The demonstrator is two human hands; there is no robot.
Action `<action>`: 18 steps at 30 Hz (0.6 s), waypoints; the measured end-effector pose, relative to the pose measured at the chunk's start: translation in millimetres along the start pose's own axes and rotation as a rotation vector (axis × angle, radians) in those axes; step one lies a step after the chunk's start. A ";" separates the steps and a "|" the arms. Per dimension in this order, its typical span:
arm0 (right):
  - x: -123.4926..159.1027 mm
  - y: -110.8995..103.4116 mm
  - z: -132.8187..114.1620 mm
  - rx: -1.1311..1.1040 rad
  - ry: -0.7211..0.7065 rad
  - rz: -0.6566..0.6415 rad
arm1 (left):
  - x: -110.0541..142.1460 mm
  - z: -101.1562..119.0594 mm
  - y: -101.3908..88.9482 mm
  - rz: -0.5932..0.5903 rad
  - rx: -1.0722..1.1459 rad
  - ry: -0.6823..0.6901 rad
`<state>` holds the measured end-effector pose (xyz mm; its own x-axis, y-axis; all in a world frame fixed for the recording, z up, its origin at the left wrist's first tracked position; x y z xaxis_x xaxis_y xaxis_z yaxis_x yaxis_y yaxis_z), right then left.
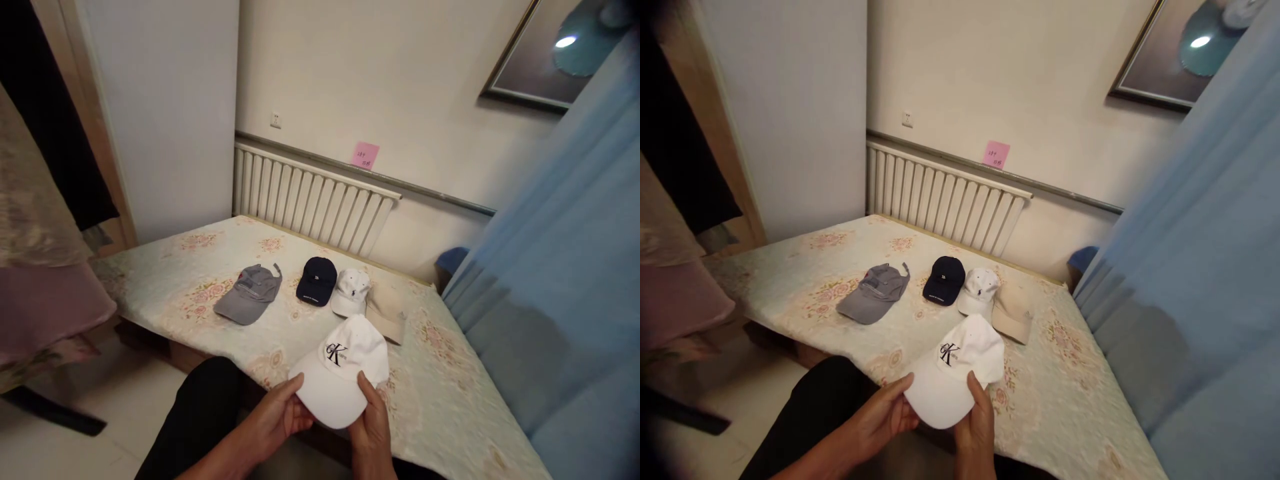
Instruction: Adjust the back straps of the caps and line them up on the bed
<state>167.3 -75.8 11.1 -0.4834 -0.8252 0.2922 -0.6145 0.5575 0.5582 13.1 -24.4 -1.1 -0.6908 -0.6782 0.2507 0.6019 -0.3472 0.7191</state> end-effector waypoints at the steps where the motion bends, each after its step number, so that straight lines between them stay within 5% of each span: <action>1: 3.0 1.2 -6.8 -0.015 -0.044 0.029 | -0.4 -0.1 -3.4 -0.007 -0.053 0.007; 4: 13.0 6.9 -27.4 -0.047 -0.132 0.087 | -4.6 -2.5 -18.6 0.071 -0.339 0.068; 7: 19.0 12.4 -38.5 -0.039 -0.140 0.115 | -7.4 -0.8 -28.3 0.223 -0.748 0.315; 11: 21.7 17.6 -38.5 -0.022 -0.157 0.177 | -4.6 0.7 -9.2 -0.004 -1.014 0.611; 18: 17.8 26.4 -27.3 0.135 -0.146 -0.033 | -8.7 14.7 19.5 -0.232 -1.047 0.582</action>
Point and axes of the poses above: each hand's wrist, its own x-axis away from the middle knuckle, its own y-axis out of the palm, z = x × y, the point moved 3 cm from there along -x, towards the middle knuckle, and after that the axes turned 7 degrees about y, right-handed, at the moved point
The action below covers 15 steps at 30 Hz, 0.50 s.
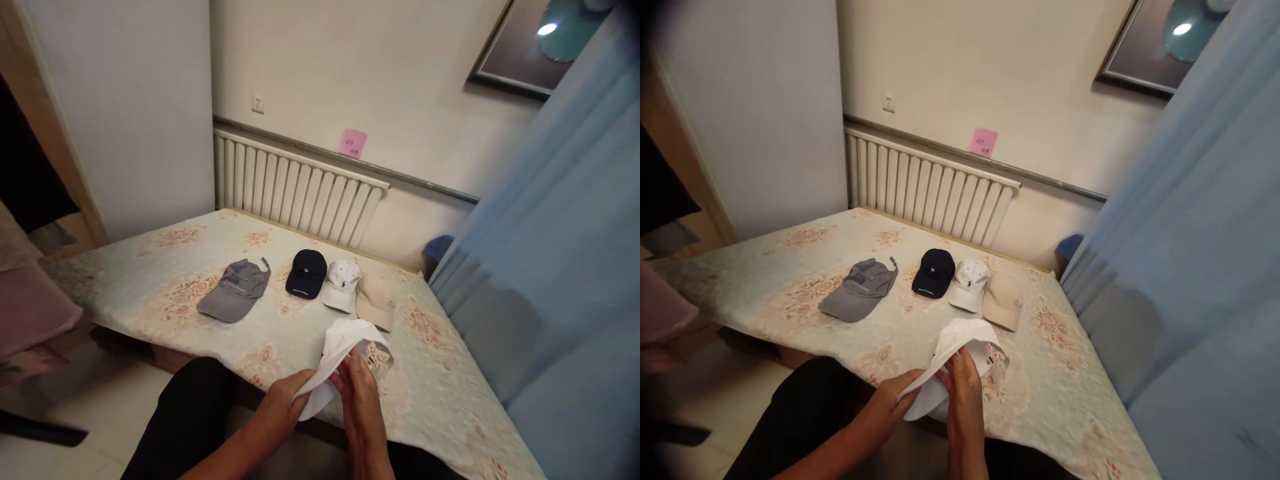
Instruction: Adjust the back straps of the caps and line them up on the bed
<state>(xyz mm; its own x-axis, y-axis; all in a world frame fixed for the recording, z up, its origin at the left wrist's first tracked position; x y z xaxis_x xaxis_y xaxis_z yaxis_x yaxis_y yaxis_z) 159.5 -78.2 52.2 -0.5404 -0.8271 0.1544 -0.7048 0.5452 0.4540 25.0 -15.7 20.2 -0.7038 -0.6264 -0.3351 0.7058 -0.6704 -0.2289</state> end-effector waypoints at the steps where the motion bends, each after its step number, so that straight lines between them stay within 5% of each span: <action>1: -2.8 -1.7 4.4 0.008 -0.001 -0.010 | -1.1 -2.0 -2.4 0.023 0.036 -0.020; 7: -15.5 -13.1 37.9 0.443 -0.117 -0.010 | 9.0 -34.3 -16.8 0.150 0.277 -0.317; 15: -14.1 -12.5 75.4 1.251 -0.288 -0.205 | 16.1 -58.1 -27.2 0.169 0.241 -0.351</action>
Point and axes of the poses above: each hand's wrist, its own x-axis away from the middle knuckle, its own y-axis out of the palm, z = x × y, the point moved 3 cm from there along -x, towards the middle knuckle, and after that the axes turned 7 degrees about y, right-handed, at the moved point
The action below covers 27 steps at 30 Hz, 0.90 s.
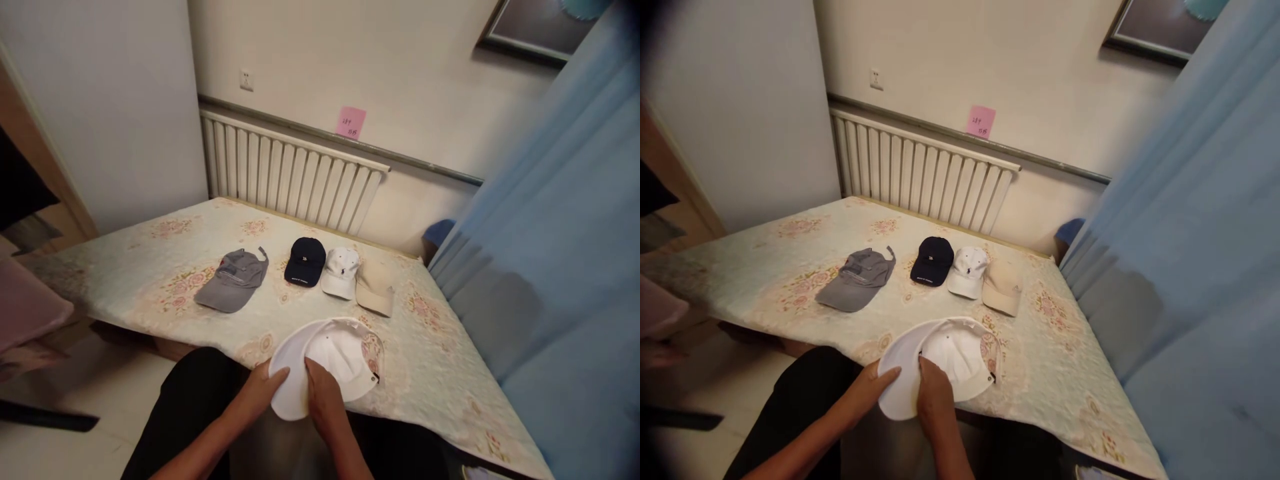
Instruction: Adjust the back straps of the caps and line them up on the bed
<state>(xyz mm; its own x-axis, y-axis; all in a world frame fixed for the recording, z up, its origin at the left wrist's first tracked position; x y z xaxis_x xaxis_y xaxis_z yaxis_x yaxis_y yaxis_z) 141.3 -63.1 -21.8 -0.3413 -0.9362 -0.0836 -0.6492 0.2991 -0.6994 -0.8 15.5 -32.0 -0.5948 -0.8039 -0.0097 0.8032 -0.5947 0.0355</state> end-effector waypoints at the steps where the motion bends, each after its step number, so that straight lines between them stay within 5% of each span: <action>1: -1.0 3.2 7.3 0.075 -0.015 -0.010 | 0.0 -1.1 -1.0 -0.005 -0.028 -0.001; 8: -12.7 5.6 59.6 0.336 -0.009 0.007 | -0.2 1.6 -2.8 -0.002 -0.054 -0.030; 16: -24.9 12.7 26.0 0.230 -0.166 -0.086 | -9.6 6.4 -9.3 0.007 -0.087 -0.083; 27: -55.3 -5.8 63.2 0.381 -0.053 -0.057 | -23.9 5.0 -17.1 0.018 -0.025 -0.097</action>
Point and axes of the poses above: each hand's wrist, its own x-axis away from the middle knuckle, its own y-axis out of the palm, z = x × y, the point moved 3 cm from there along -x, towards the middle knuckle, and after that the axes turned 7 degrees about y, right-handed, at the moved point
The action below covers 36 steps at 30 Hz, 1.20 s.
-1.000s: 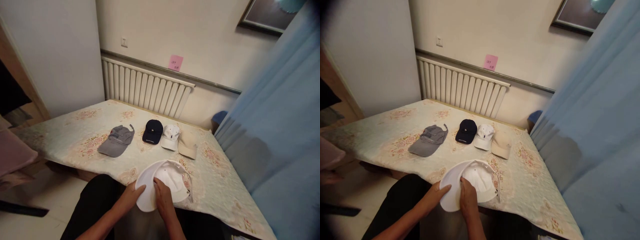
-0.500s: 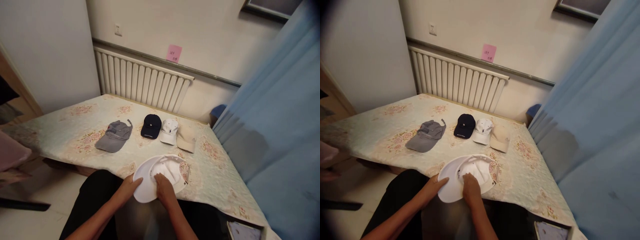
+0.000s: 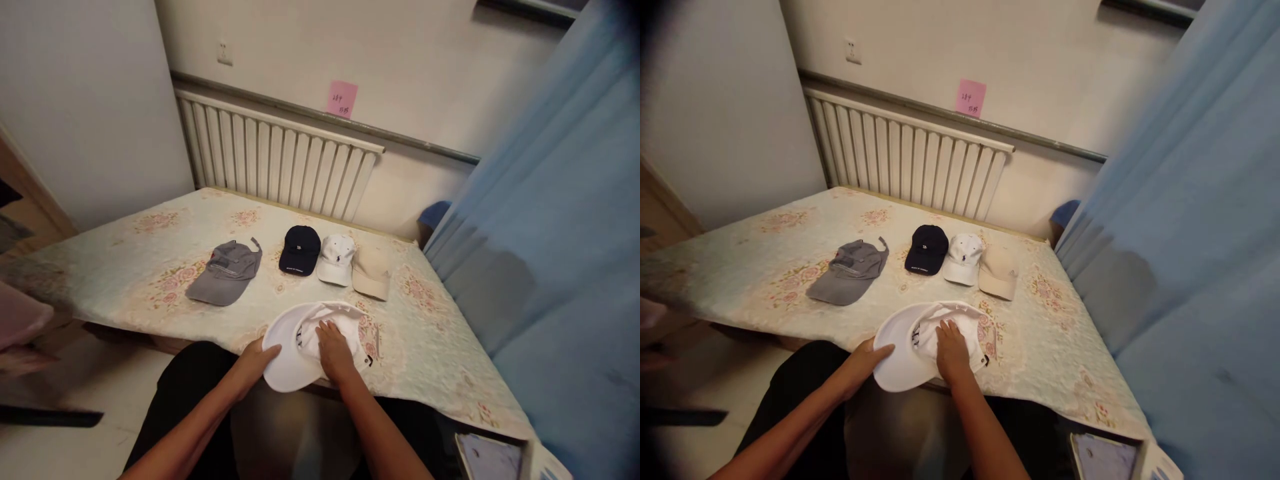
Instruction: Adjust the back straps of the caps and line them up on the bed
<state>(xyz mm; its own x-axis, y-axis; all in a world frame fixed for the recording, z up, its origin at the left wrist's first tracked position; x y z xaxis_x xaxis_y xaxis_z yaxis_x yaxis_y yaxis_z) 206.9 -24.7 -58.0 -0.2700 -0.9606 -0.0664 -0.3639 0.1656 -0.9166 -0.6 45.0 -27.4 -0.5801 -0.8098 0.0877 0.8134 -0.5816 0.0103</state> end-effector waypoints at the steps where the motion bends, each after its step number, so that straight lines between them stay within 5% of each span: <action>1: 1.3 -0.2 -1.9 -0.001 0.012 -0.002 | -1.5 1.9 0.6 -0.007 0.014 0.003; 11: 39.8 -27.5 -37.2 -0.289 -0.175 -0.119 | -28.7 19.6 -11.0 0.070 0.078 -0.045; 15: 44.7 -18.1 -35.3 -0.195 -0.070 -0.018 | -33.1 24.1 -5.3 0.107 0.091 -0.025; 19: 39.1 -8.8 -51.0 -0.311 0.072 0.117 | -25.1 24.5 14.3 0.134 0.119 0.148; 27: 29.5 -7.0 -93.4 -0.538 0.079 0.169 | -17.5 8.2 33.2 0.246 -0.345 0.200; 31: 41.4 -6.4 -86.6 -0.530 -0.077 0.099 | -21.9 10.7 25.4 0.245 -0.315 0.213; 36: 48.7 9.6 -46.5 -0.137 -0.194 0.092 | -27.0 11.3 24.3 0.218 -0.277 0.118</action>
<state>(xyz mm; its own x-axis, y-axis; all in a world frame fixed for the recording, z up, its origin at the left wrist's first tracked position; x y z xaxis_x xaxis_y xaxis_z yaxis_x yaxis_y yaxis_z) 148.7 -59.5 -51.7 -0.1364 -0.9627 -0.2338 -0.4667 0.2706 -0.8420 35.4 53.6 -18.3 -0.4089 -0.9108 -0.0571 0.8851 -0.3806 -0.2677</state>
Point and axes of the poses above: each hand's wrist, its own x-axis away from the middle knuckle, its own y-axis out of the palm, z = x × y, the point moved 3 cm from there along -x, towards the middle knuckle, and after that the axes turned 7 degrees about y, right-handed, at the moved point
